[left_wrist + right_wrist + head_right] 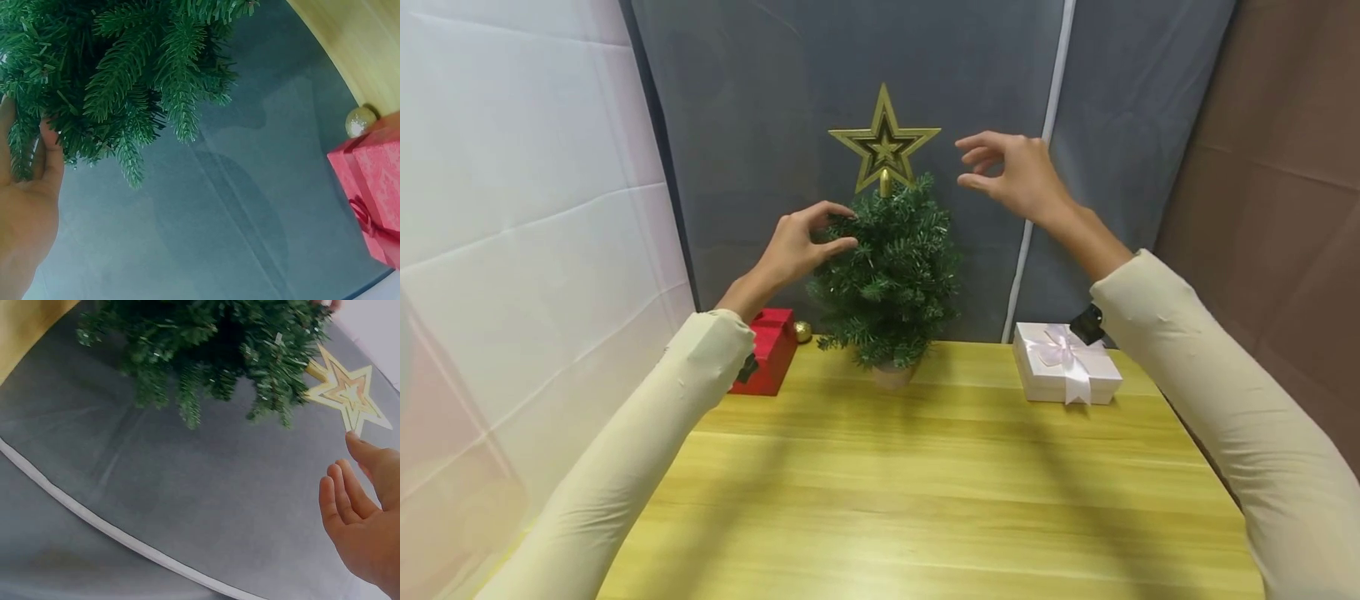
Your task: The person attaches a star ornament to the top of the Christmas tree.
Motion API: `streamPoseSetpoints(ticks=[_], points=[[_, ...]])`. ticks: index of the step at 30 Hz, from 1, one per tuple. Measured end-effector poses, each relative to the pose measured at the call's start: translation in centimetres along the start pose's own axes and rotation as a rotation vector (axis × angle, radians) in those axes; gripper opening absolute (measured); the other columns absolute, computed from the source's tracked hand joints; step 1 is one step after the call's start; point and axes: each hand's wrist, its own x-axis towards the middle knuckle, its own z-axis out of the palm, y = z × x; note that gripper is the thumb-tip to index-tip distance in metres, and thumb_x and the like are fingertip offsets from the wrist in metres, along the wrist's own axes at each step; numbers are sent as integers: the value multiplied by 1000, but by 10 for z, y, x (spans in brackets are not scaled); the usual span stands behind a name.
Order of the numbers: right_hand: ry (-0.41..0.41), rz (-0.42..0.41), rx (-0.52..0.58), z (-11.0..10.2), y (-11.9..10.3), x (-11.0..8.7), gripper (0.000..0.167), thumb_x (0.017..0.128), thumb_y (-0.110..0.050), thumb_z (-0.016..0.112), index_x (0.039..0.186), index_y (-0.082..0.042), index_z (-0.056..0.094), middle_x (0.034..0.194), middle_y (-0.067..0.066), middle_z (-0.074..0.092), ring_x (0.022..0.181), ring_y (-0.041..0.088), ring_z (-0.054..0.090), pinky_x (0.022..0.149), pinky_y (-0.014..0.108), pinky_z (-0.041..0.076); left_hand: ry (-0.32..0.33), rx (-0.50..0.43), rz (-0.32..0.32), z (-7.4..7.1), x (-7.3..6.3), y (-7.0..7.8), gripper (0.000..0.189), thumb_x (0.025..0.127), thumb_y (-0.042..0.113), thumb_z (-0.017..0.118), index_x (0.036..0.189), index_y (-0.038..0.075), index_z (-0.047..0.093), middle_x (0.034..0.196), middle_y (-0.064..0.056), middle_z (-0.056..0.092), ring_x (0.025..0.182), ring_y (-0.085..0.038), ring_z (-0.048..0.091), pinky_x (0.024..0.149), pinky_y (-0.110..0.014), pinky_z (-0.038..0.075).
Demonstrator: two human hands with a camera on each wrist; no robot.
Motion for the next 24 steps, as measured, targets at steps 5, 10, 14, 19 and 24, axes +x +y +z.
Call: streamPoseSetpoints(ticks=[5, 10, 14, 19, 24], points=[[-40, 9, 28, 12, 5, -16, 45, 96, -17, 79, 139, -9, 67, 120, 14, 75, 101, 28, 72, 77, 9, 49, 2, -6, 19, -1, 1, -1, 48, 95, 32, 78, 139, 18, 64, 146, -9, 61, 134, -32, 59, 111, -50, 47], [-73, 24, 75, 25, 14, -32, 46, 95, -13, 79, 139, -7, 66, 121, 18, 73, 102, 32, 72, 85, 33, 59, 8, 8, 45, -1, 3, -2, 52, 95, 30, 78, 143, 18, 61, 147, -7, 60, 135, -28, 57, 112, -49, 46], [-84, 24, 80, 33, 21, -42, 47, 95, -11, 79, 139, -5, 65, 121, 19, 73, 102, 33, 72, 86, 44, 59, 7, 21, 61, -1, 4, -2, 54, 96, 29, 77, 146, 18, 59, 149, -8, 58, 135, -28, 56, 111, -50, 46], [-73, 36, 64, 37, 28, -53, 46, 94, -10, 80, 137, -4, 66, 119, 19, 74, 99, 33, 72, 78, 14, 53, 18, 37, 100, -2, 3, -4, 57, 98, 29, 76, 150, 17, 55, 147, -12, 59, 133, -30, 58, 111, -50, 46], [-58, 44, 67, 38, 34, -62, 46, 94, -10, 80, 137, -2, 66, 117, 19, 74, 98, 34, 72, 75, 6, 45, 66, 34, 135, -8, -1, -7, 58, 99, 26, 75, 152, 18, 53, 143, -15, 62, 109, -32, 68, 88, -46, 58]])
